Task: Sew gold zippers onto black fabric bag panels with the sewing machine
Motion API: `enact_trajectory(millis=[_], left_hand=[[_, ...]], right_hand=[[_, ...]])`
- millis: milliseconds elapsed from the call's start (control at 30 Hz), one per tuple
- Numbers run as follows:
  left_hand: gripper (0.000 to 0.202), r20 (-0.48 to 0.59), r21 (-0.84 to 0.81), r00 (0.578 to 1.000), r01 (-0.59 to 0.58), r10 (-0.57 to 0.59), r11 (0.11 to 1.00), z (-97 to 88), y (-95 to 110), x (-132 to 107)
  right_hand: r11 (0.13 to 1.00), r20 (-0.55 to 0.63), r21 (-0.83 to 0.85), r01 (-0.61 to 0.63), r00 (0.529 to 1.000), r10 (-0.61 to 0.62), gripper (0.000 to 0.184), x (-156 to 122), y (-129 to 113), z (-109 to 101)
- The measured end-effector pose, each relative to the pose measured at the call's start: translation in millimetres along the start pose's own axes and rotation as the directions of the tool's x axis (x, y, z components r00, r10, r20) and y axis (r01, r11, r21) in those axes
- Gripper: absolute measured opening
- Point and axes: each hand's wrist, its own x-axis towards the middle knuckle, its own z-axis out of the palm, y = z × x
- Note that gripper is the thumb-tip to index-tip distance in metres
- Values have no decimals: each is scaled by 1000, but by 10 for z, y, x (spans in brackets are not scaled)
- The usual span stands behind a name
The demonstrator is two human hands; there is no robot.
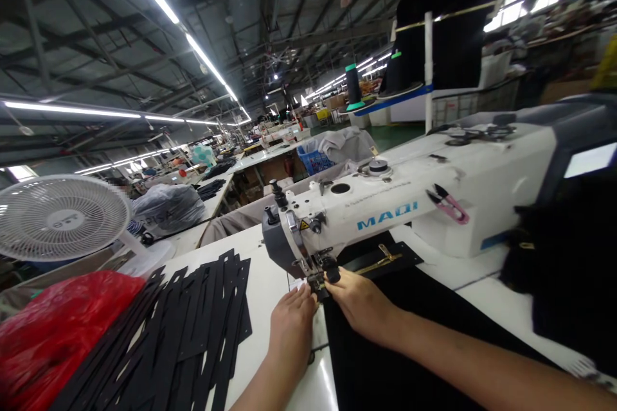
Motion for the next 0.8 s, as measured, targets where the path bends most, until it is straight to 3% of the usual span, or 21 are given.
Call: enact_trajectory(millis=[167,267,333,367,400,433,467,533,567,600,633,700,800], left_hand=[[22,0,-72,999,48,-48,996,-21,26,35],[22,-17,-109,995,98,-100,989,-92,35,63],[23,-21,-196,977,203,-211,959,-171,62,48],[23,-6,-308,949,299,-316,903,-209,88,20],[20,29,-458,895,408,-446,790,-242,126,-24],[21,99,-617,812,503,-575,605,-267,176,-84],[27,203,-747,714,556,-670,366,-282,238,-157],[49,426,-831,553,552,-716,-68,-297,392,-314],[58,525,-807,505,551,-685,-212,-303,480,-384],[64,612,-761,480,573,-629,-303,-315,571,-440],[67,677,-713,477,613,-560,-340,-334,661,-477],[68,731,-663,506,683,-457,-305,-402,826,-496],[51,689,-670,561,735,-460,-108,-599,1021,-435]], right_hand=[[999,-21,4,-45,999,45,32,-34,6,36],[993,-22,-76,-88,996,86,32,-35,38,66],[966,-21,-193,-170,985,169,35,-67,56,77],[945,-17,-246,-217,975,220,40,-105,55,77],[923,-13,-289,-256,965,263,45,-162,45,74],[906,-12,-318,-279,957,290,49,-242,22,69],[898,-18,-338,-282,956,294,53,-342,-17,64],[889,-66,-373,-265,964,259,62,-594,-144,53],[885,-98,-390,-254,967,234,68,-736,-231,47],[883,-122,-402,-241,970,209,73,-881,-330,39],[883,-133,-409,-228,973,189,78,-1021,-437,25],[894,-109,-403,-194,981,163,85,-1263,-652,-35],[932,-28,-337,-135,991,133,87,-1436,-909,-261]])
